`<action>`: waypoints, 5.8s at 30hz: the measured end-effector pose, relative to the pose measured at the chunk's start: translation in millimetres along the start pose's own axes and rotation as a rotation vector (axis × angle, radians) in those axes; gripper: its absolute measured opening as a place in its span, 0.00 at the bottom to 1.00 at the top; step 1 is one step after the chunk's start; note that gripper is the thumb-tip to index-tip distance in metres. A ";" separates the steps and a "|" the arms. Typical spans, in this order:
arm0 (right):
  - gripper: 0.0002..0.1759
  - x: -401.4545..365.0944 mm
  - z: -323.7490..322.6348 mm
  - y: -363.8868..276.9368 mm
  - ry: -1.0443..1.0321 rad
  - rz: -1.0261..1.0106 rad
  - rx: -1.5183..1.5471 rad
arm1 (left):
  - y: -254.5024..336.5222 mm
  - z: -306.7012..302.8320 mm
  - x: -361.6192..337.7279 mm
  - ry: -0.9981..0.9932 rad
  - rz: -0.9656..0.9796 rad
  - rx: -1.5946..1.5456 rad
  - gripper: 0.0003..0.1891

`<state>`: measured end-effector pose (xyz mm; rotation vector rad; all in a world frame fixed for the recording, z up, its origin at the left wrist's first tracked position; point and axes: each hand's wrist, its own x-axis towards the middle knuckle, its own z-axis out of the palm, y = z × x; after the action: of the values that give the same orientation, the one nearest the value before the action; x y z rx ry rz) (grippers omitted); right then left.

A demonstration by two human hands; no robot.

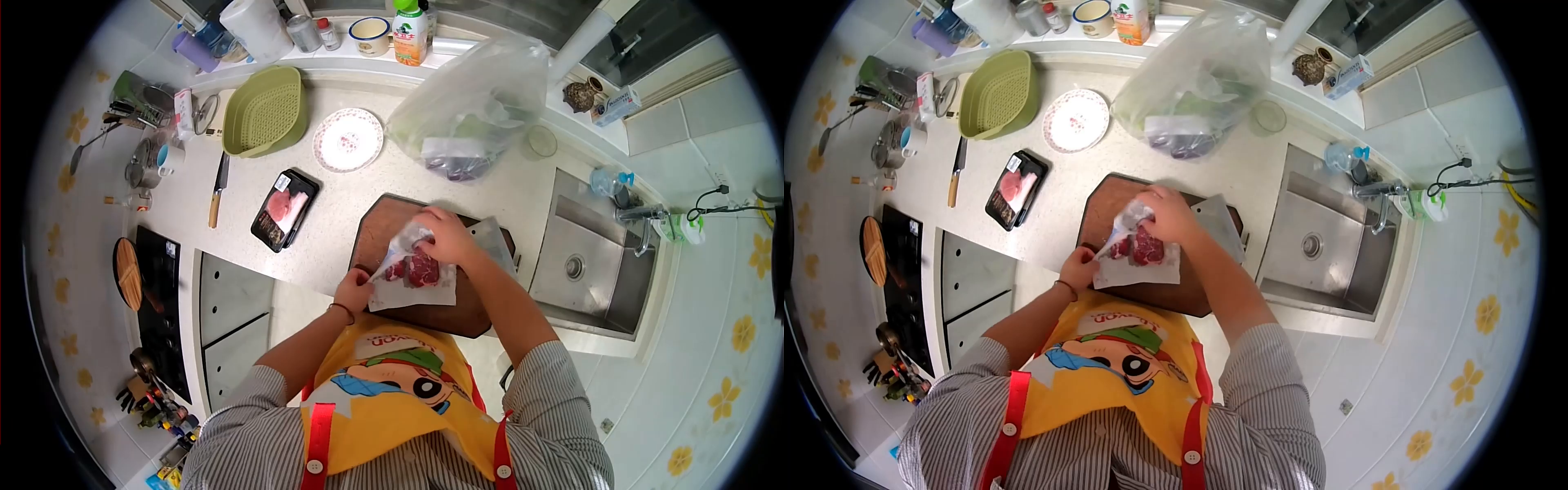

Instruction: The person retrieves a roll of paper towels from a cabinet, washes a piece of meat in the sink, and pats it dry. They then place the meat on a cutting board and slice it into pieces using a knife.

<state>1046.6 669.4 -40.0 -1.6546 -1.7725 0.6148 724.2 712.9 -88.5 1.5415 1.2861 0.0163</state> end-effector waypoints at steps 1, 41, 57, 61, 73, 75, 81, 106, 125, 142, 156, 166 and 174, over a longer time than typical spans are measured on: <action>0.20 0.1 0.2 -2.9 0.039 0.048 -0.080 | -9.4 -1.8 2.3 -0.035 -0.219 -0.184 0.16; 0.15 -129.3 -9.7 -85.6 0.345 0.169 0.048 | 84.6 -25.6 48.1 -0.132 -0.057 -0.377 0.11; 0.21 -138.1 16.7 -89.5 0.523 0.597 0.127 | 76.5 -72.9 24.6 -0.154 -0.151 -0.994 0.19; 0.27 -83.3 30.5 -116.2 0.316 0.337 0.264 | 106.8 -74.1 1.2 -0.349 -0.169 -1.037 0.27; 0.22 -96.1 38.8 -169.9 0.142 0.750 1.079 | 162.0 -87.7 -33.4 -0.813 0.175 -0.215 0.16; 0.11 -108.4 62.0 -166.9 0.427 0.927 1.185 | 157.5 -73.2 -25.5 -0.707 0.560 0.056 0.11; 0.23 -137.0 38.2 -226.7 0.870 0.895 1.193 | 208.3 -17.3 -77.2 -0.893 0.969 0.348 0.20; 0.31 -831.0 54.9 43.6 1.275 1.711 0.992 | 126.2 103.8 -49.0 -0.212 0.294 0.779 0.43; 0.29 -216.5 -23.9 -61.4 0.173 0.823 -0.259 | 113.0 70.5 -34.0 -0.194 0.443 0.422 0.31; 0.17 -120.6 -188.5 -238.3 0.216 0.271 0.613 | 274.2 -59.4 -184.4 -0.291 0.777 -0.317 0.18; 0.22 -141.0 -165.6 -215.2 0.389 0.045 0.171 | 267.2 -61.0 -174.2 0.129 1.308 0.098 0.17; 0.19 -501.8 15.7 -145.0 -0.019 1.425 0.693 | 124.0 10.7 -56.5 0.011 1.002 0.400 0.13; 0.19 -501.3 58.2 -191.4 0.212 1.549 0.734 | 120.6 17.4 -52.5 -0.105 0.904 0.421 0.15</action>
<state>878.2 157.5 -10.0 -2.0770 0.2530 1.3852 796.1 683.1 19.0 2.3426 0.4316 0.2499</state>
